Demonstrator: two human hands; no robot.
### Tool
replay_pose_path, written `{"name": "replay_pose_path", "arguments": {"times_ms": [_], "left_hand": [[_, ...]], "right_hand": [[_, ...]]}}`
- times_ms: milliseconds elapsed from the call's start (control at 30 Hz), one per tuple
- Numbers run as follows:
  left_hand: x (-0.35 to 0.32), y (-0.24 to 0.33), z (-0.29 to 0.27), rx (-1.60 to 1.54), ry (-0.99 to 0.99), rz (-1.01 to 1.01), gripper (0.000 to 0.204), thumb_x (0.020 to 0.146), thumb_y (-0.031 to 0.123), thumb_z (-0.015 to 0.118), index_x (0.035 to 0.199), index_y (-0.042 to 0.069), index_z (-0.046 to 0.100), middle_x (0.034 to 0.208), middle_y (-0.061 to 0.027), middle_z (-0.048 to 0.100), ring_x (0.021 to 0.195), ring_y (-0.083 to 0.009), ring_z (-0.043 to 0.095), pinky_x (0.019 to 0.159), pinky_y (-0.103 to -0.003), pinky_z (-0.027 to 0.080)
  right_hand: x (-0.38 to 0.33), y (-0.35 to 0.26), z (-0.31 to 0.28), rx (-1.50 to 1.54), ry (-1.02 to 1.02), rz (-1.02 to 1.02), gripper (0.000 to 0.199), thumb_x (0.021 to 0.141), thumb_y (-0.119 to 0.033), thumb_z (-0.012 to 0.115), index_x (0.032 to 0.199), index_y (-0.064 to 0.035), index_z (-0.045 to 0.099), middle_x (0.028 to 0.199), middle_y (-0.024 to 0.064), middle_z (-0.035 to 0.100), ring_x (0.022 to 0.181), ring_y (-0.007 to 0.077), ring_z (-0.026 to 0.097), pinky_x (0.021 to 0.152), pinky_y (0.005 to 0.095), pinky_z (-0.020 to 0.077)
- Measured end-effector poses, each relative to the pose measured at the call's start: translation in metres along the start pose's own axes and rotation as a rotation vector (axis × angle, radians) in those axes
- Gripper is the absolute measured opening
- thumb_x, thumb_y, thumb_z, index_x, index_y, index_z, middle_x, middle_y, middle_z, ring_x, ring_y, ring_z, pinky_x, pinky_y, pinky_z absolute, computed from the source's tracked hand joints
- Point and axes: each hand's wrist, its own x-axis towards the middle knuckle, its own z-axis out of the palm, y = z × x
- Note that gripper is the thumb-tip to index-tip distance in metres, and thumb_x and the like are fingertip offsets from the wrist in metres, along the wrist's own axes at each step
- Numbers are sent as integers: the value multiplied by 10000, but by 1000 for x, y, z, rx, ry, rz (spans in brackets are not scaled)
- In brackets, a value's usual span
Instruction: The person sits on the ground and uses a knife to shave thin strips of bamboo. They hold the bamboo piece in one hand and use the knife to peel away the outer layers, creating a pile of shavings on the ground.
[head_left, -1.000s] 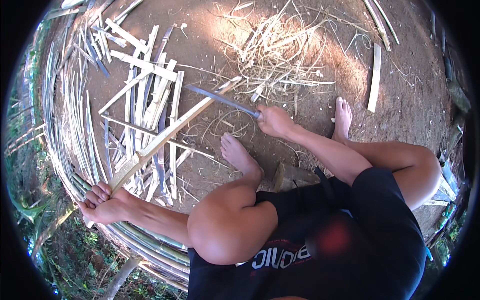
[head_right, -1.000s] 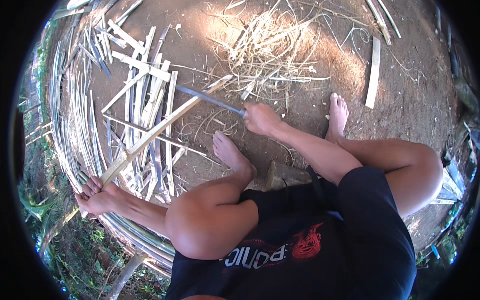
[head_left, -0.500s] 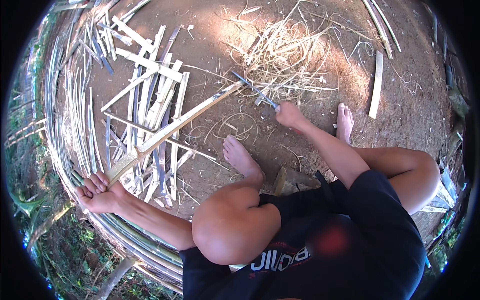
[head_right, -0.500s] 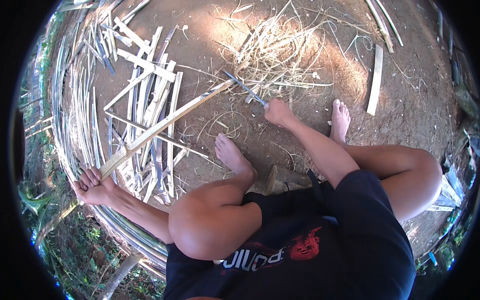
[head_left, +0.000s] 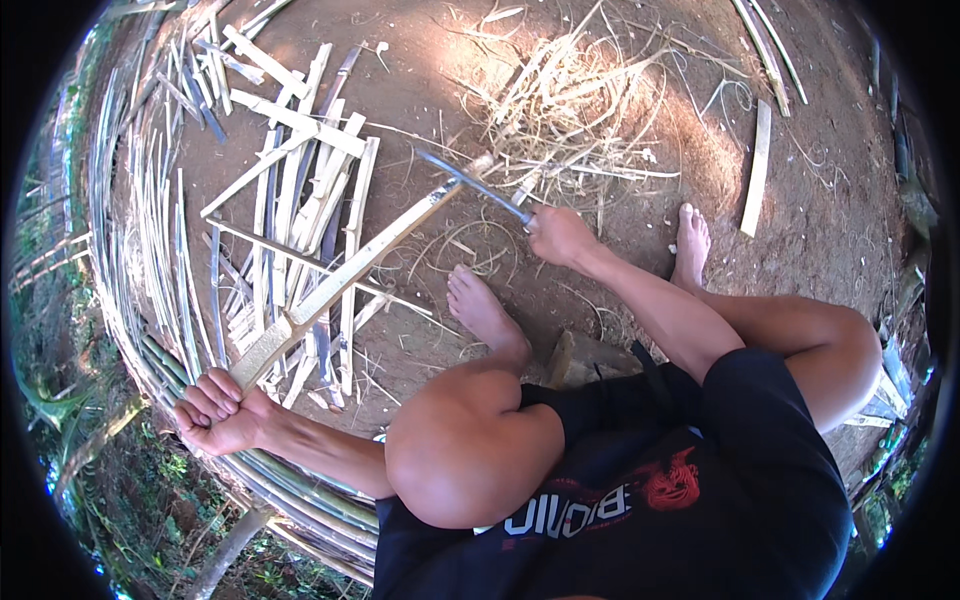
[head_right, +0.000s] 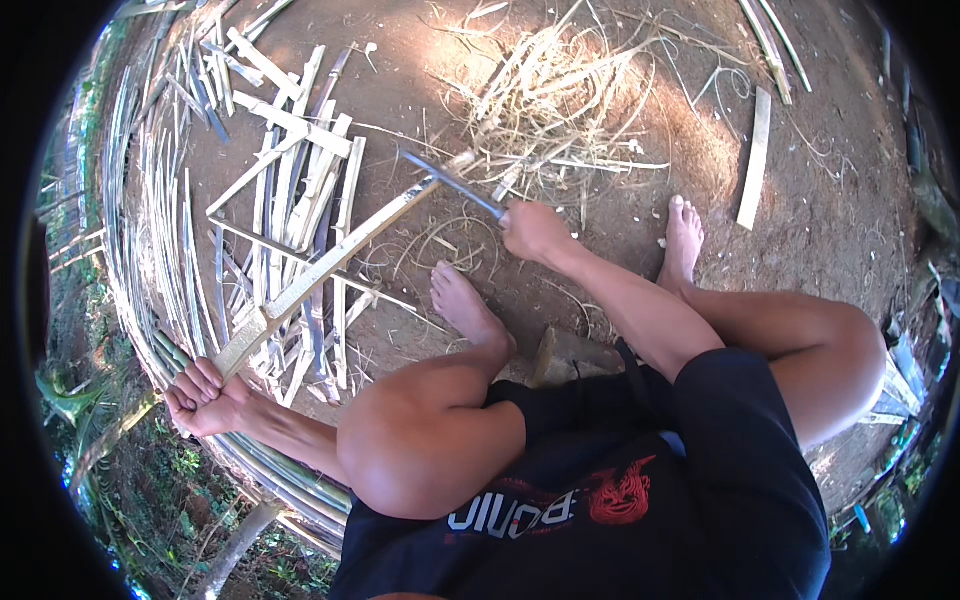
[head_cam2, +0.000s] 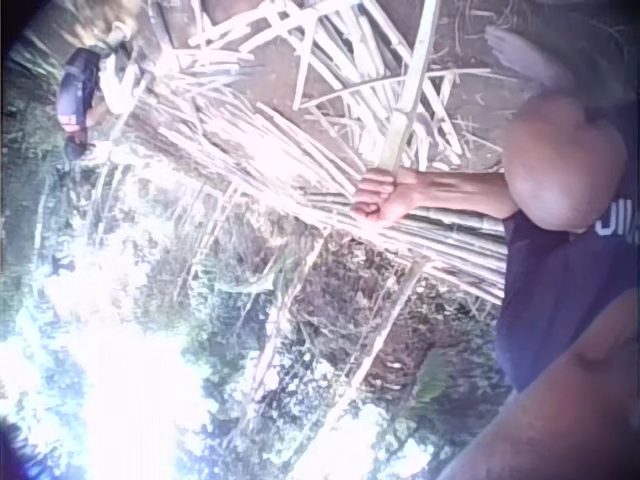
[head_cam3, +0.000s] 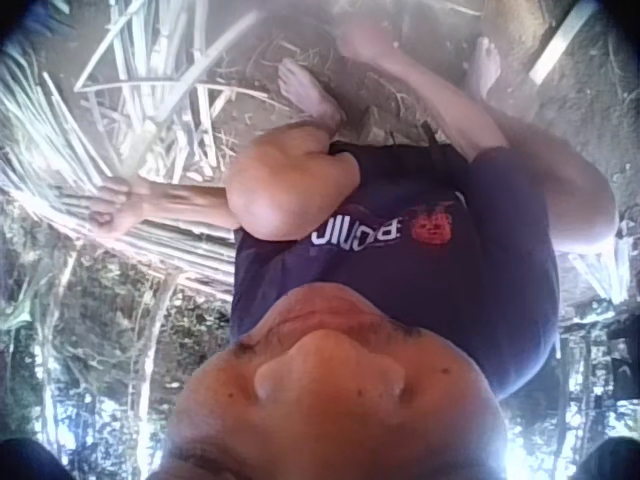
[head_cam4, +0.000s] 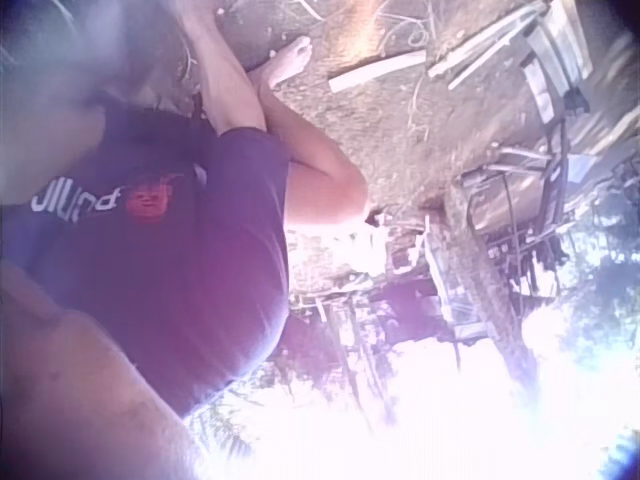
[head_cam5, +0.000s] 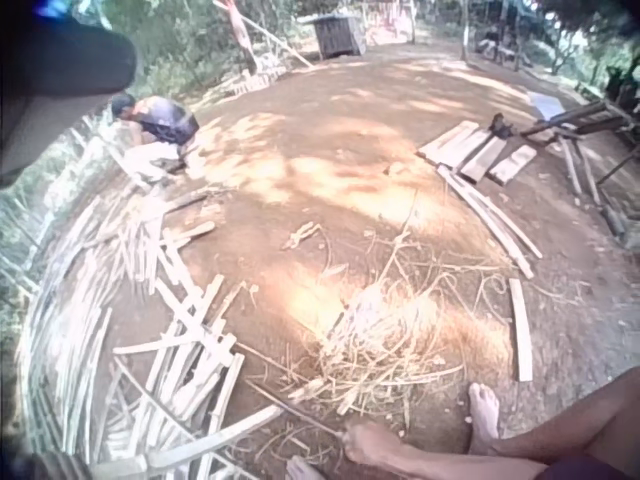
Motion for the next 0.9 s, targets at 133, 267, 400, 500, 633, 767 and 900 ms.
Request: {"name": "replay_pose_path", "arguments": {"times_ms": [133, 267, 400, 500, 633, 767, 900], "left_hand": [[-4, 2, 34, -5, 16, -29, 429, 974, 180, 367, 558, 200, 260, 435, 43, 219, 349, -70, 178, 315, -235, 219], [7, 9, 14, -11, -73, -36, 415, 982, 175, 379, 581, 186, 272, 461, 39, 234, 373, -75, 196, 349, -231, 233], [2, 5, 1, -10, 74, -103, 381, 955, 160, 403, 614, 167, 234, 512, 13, 224, 424, -99, 188, 401, -246, 194], [-6, 8, 37, 34, 137, -71, 380, 961, 133, 379, 610, 165, 236, 504, 11, 228, 423, -99, 201, 403, -241, 204], [-4, 7, 33, 4, 91, -53, 373, 961, 118, 376, 614, 161, 248, 513, 9, 232, 422, -97, 205, 401, -238, 209], [-9, 27, 48, 25, 67, -51, 371, 961, 116, 370, 611, 166, 259, 510, 7, 226, 421, -103, 212, 385, -239, 217], [13, 115, 50, -188, -260, 83, 406, 938, 197, 490, 548, 132, 400, 480, -2, 384, 367, -123, 334, 355, -272, 317]], "right_hand": [[-17, -4, 6, -124, 115, -258, 158, 801, -127, 567, 920, -25, 590, 724, 260, 641, 712, 416, 662, 680, 510, 542], [33, 55, 6, -96, 82, 141, 175, 718, -149, 626, 803, -9, 688, 813, 215, 687, 762, 348, 692, 721, 456, 558], [-10, 33, 2, 41, 120, -63, 219, 786, -134, 588, 940, 12, 642, 794, 237, 655, 794, 402, 663, 774, 479, 532], [12, 56, -6, 0, 157, 203, 241, 794, -126, 581, 988, 11, 621, 851, 256, 660, 851, 406, 663, 810, 485, 525], [-10, 44, -1, 2, 136, 41, 272, 853, -175, 577, 1048, 7, 631, 971, 241, 675, 924, 387, 664, 811, 474, 526], [2, 72, -2, 9, 138, 180, 260, 853, -187, 568, 1020, -2, 644, 1009, 245, 661, 961, 381, 649, 834, 468, 516], [5, 75, -4, 108, 47, 251, 229, 842, -202, 584, 954, -17, 659, 949, 234, 670, 914, 342, 669, 799, 441, 532]]}}
